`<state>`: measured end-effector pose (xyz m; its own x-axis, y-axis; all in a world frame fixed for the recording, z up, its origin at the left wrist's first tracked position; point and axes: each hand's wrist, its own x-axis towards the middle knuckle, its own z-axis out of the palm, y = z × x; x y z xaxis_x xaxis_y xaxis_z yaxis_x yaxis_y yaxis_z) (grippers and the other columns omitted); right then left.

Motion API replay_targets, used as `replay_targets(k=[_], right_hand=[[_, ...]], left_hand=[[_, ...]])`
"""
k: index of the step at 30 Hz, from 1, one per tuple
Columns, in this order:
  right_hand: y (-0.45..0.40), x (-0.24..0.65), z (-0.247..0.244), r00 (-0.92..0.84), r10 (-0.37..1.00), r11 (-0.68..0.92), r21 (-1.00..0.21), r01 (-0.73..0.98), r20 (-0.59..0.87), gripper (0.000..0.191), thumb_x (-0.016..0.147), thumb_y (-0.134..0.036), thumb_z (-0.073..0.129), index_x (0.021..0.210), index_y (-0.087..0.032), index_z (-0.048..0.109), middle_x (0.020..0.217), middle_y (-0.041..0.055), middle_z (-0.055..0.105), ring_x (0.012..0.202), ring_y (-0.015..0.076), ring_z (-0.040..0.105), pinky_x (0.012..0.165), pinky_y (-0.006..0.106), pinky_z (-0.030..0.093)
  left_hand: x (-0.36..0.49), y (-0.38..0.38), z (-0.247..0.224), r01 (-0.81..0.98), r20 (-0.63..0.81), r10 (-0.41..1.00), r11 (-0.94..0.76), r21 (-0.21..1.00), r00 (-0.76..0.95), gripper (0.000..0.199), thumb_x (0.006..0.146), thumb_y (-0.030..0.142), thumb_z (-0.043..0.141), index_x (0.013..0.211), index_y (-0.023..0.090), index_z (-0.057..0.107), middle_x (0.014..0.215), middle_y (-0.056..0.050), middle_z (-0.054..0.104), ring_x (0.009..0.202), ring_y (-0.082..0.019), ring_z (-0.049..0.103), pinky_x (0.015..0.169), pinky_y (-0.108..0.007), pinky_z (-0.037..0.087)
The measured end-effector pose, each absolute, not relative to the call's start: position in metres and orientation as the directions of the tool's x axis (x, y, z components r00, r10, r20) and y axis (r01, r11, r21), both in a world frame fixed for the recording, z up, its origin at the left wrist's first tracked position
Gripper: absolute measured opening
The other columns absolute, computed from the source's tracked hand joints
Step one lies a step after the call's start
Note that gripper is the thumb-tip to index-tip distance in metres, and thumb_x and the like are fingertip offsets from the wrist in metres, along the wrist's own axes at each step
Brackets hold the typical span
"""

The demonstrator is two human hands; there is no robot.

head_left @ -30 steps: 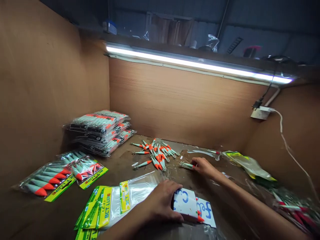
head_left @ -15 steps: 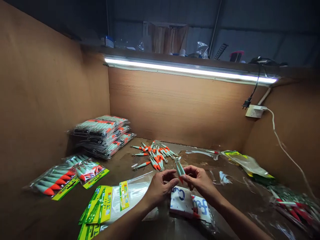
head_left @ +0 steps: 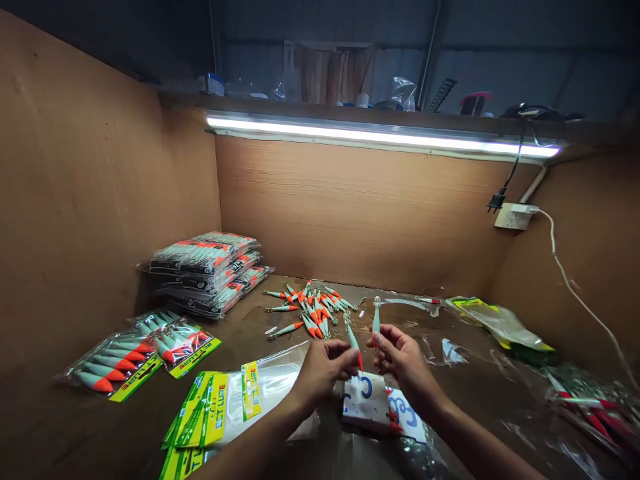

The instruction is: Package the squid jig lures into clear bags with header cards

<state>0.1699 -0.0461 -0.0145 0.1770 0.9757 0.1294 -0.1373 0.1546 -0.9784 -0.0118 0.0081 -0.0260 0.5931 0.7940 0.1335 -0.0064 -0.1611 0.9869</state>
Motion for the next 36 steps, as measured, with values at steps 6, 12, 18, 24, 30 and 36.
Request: replay_targets(k=[6, 12, 18, 24, 30, 36], right_hand=[[-0.058, 0.227, -0.018, 0.169, 0.978, 0.102, -0.986, 0.135, 0.124, 0.041, 0.074, -0.049, 0.075, 0.100, -0.019, 0.069, 0.082, 0.0027, 0.068, 0.063, 0.0134, 0.058, 0.059, 0.026, 0.048], [-0.089, 0.292, -0.038, 0.203, 0.951, 0.055, -0.774, 0.631, 0.233, 0.028, 0.081, -0.045, 0.066, 0.094, -0.022, 0.075, 0.087, 0.0061, 0.074, 0.080, 0.0232, 0.066, 0.071, 0.032, 0.049], [-0.099, 0.295, -0.022, 0.118, 0.912, 0.154, -0.594, 0.790, 0.393, 0.023, 0.089, -0.038, 0.059, 0.098, -0.026, 0.076, 0.091, 0.0061, 0.070, 0.083, 0.0220, 0.063, 0.075, 0.032, 0.048], [-0.114, 0.281, -0.010, -0.031, 0.910, 0.204, -0.381, 0.902, 0.414, 0.024, 0.096, -0.033, 0.051, 0.098, -0.029, 0.075, 0.090, 0.0064, 0.064, 0.080, 0.0199, 0.059, 0.071, 0.031, 0.045], [-0.109, 0.251, -0.018, -0.118, 0.901, 0.207, -0.175, 0.962, 0.417, 0.017, 0.094, -0.034, 0.058, 0.090, -0.025, 0.072, 0.086, 0.0051, 0.064, 0.080, 0.0194, 0.057, 0.069, 0.029, 0.041], [-0.087, 0.229, -0.017, -0.313, 0.871, 0.347, -0.025, 0.937, 0.378, 0.019, 0.093, -0.025, 0.059, 0.077, -0.022, 0.070, 0.080, 0.0044, 0.064, 0.079, 0.0188, 0.053, 0.065, 0.028, 0.035]], left_hand=[[-0.033, 0.021, -0.028, 0.507, 0.280, 0.785, -0.583, 0.635, 0.552, 0.050, 0.085, 0.059, 0.059, 0.111, 0.020, 0.072, 0.098, -0.010, 0.073, 0.097, -0.029, 0.066, 0.089, -0.040, 0.048], [-0.033, 0.007, -0.035, 0.267, 0.241, 0.441, -0.809, 0.524, 0.864, 0.103, 0.058, 0.042, 0.086, 0.149, 0.030, 0.039, 0.146, -0.010, 0.050, 0.132, -0.033, 0.047, 0.111, -0.047, 0.035], [-0.023, 0.006, -0.031, 0.182, 0.416, 0.483, -0.792, 0.583, 0.770, 0.098, 0.066, 0.015, 0.077, 0.151, 0.033, 0.030, 0.147, -0.004, 0.048, 0.130, -0.025, 0.050, 0.111, -0.039, 0.039], [-0.021, 0.007, -0.033, 0.231, 0.407, 0.529, -0.776, 0.587, 0.744, 0.096, 0.066, 0.016, 0.078, 0.149, 0.031, 0.033, 0.147, -0.006, 0.048, 0.130, -0.027, 0.050, 0.112, -0.045, 0.039], [-0.014, -0.005, -0.032, 0.195, 0.388, 0.493, -0.779, 0.596, 0.779, 0.098, 0.066, 0.016, 0.079, 0.149, 0.034, 0.031, 0.145, -0.004, 0.050, 0.127, -0.025, 0.052, 0.108, -0.039, 0.043], [-0.018, -0.009, -0.031, 0.212, 0.366, 0.514, -0.758, 0.616, 0.776, 0.099, 0.062, 0.015, 0.080, 0.148, 0.034, 0.033, 0.141, -0.004, 0.053, 0.123, -0.026, 0.054, 0.105, -0.039, 0.044]])
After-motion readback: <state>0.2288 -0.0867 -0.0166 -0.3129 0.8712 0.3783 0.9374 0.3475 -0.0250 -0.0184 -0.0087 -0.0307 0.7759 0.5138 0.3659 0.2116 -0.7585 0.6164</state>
